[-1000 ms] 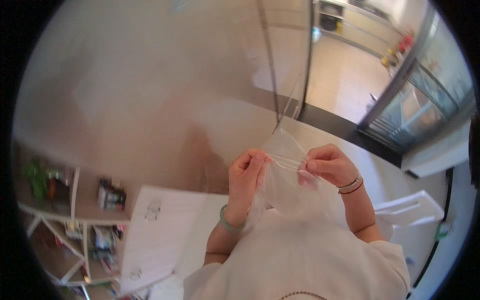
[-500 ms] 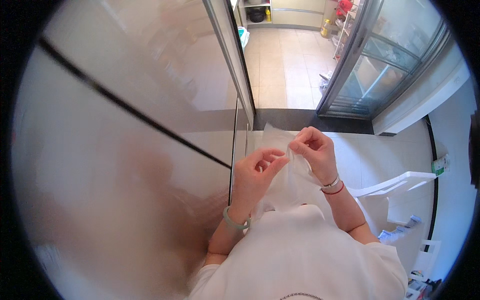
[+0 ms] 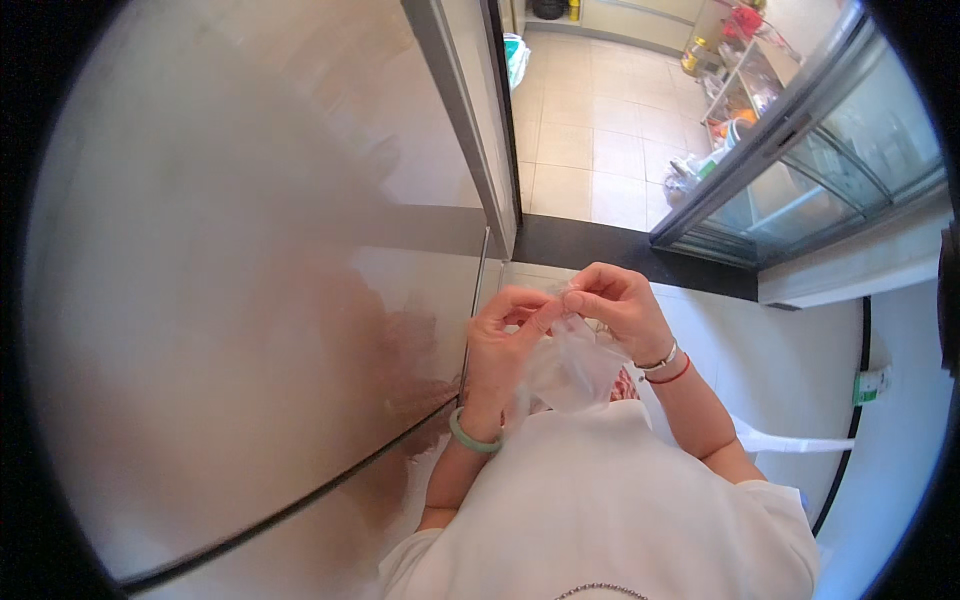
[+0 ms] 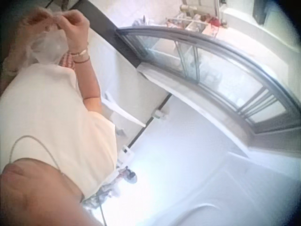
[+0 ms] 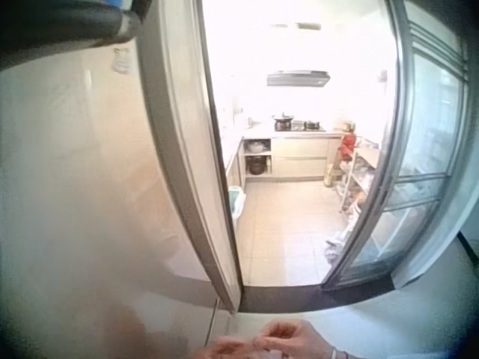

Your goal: The person pours dried beans from a plastic bag into a yellow colander and ties the bag. They then retrieve a bag of raw meat from the refrigerator, portion the meat into smaller plastic bags, and place the bags into the freezer drawer.

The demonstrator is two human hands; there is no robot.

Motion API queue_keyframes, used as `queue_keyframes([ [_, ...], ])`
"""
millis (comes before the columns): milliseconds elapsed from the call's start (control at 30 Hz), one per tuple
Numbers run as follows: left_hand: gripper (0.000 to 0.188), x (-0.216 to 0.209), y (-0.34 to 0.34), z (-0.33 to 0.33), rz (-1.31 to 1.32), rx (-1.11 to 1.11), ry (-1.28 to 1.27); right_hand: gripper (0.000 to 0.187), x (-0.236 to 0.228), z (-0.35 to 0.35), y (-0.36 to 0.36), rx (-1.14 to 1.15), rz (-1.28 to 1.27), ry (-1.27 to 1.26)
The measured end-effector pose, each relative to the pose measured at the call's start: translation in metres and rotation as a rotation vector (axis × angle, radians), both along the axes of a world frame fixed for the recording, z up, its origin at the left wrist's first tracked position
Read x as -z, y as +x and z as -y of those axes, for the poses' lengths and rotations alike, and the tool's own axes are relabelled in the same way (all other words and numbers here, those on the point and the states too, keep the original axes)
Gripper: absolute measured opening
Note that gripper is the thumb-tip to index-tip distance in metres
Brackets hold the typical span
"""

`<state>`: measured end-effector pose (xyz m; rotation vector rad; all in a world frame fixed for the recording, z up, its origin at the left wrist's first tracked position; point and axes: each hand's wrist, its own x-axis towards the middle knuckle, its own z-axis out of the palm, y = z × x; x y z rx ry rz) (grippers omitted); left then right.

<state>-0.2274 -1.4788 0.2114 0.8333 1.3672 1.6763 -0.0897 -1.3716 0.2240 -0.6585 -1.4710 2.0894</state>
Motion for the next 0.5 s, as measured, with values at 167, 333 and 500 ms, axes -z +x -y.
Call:
queue_keyframes([
  [167, 0.006, 0.011, 0.019, -0.073, -0.018, -0.047, -0.016, 0.014, 0.016, -0.077, 0.013, -0.03, -0.013, -0.141],
  [333, 0.01, 0.015, 0.052, -0.167, -0.035, -0.079, -0.051, 0.015, 0.015, -0.164, 0.049, 0.018, -0.056, -0.343],
  [500, 0.018, 0.003, 0.068, -0.253, -0.078, 0.011, -0.059, 0.012, 0.011, -0.241, 0.069, 0.056, 0.008, 0.001],
])
